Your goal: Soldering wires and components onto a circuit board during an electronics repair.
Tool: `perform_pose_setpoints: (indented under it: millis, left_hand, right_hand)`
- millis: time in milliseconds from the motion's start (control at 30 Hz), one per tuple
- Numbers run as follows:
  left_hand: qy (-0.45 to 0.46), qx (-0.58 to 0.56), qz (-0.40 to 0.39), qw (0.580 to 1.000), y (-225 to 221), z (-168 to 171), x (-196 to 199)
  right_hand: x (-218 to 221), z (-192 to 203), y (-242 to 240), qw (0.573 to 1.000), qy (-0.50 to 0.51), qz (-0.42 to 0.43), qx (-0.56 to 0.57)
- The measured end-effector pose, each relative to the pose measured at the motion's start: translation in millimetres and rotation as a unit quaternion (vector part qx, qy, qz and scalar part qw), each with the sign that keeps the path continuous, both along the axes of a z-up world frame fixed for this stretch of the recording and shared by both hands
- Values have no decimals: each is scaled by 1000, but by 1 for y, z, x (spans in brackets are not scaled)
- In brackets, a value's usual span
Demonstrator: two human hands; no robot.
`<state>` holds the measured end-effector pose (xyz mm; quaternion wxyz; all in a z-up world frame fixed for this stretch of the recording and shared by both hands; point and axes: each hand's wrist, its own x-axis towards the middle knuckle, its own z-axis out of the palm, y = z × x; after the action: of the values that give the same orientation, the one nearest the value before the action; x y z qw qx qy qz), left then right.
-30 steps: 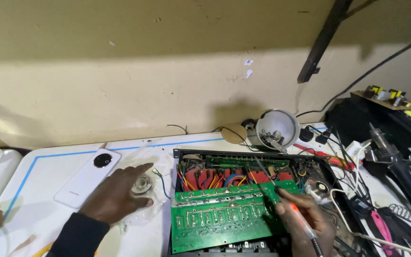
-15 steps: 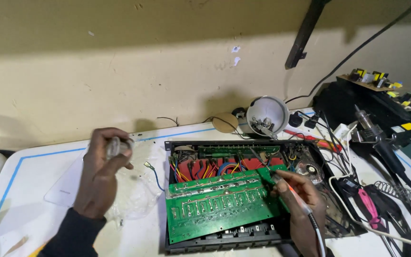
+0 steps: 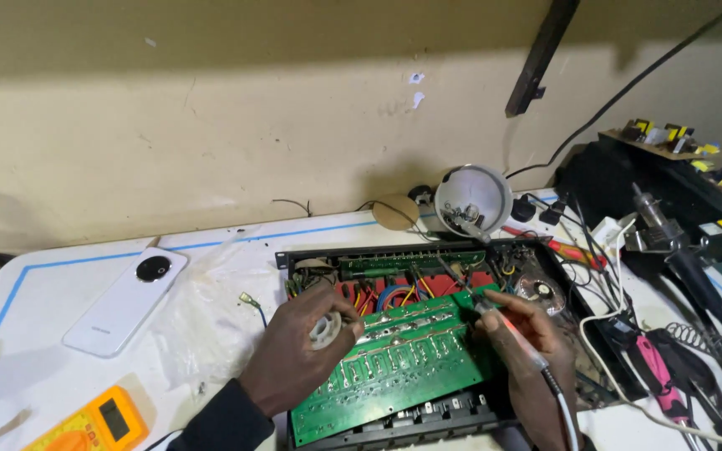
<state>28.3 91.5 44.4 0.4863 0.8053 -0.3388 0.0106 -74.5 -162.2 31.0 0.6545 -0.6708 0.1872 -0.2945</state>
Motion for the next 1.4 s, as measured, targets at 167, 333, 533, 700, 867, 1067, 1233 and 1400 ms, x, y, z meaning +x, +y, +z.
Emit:
perform_pose_setpoints:
  millis: [167,333,533,700,867,1067,1233,1400]
  left_hand:
    - [-19,-15,-20,1000,0,1,0]
    - [-53,-31,-52,997,3,1,0]
    - [-95,-34,-69,992,-2,1,3]
    - [-125,-28,-46,991,-7,3,2]
    - [-150,23,9,988,-20,-3,-8]
    - [-126,-41,-35,991,-14,-5,-7]
    - [-128,-59,-58,988,-9,-5,0]
    - [-154,-31,-72,985,-12,-3,-7]
  right_hand:
    - [-4,18,11,999,33,3,-4]
    - [-2,-5,3,998,-24,12,-61]
    - [-7,2,9,996,-38,22,-81]
    - [-4,8,13,987,-66,34,-142]
    - [7,22,26,951,-146,64,-266]
    - [11,23,35,951,-147,124,-243]
    - [14,21,30,946,-135,151,-252]
    - [10,21,37,936,-136,221,-239]
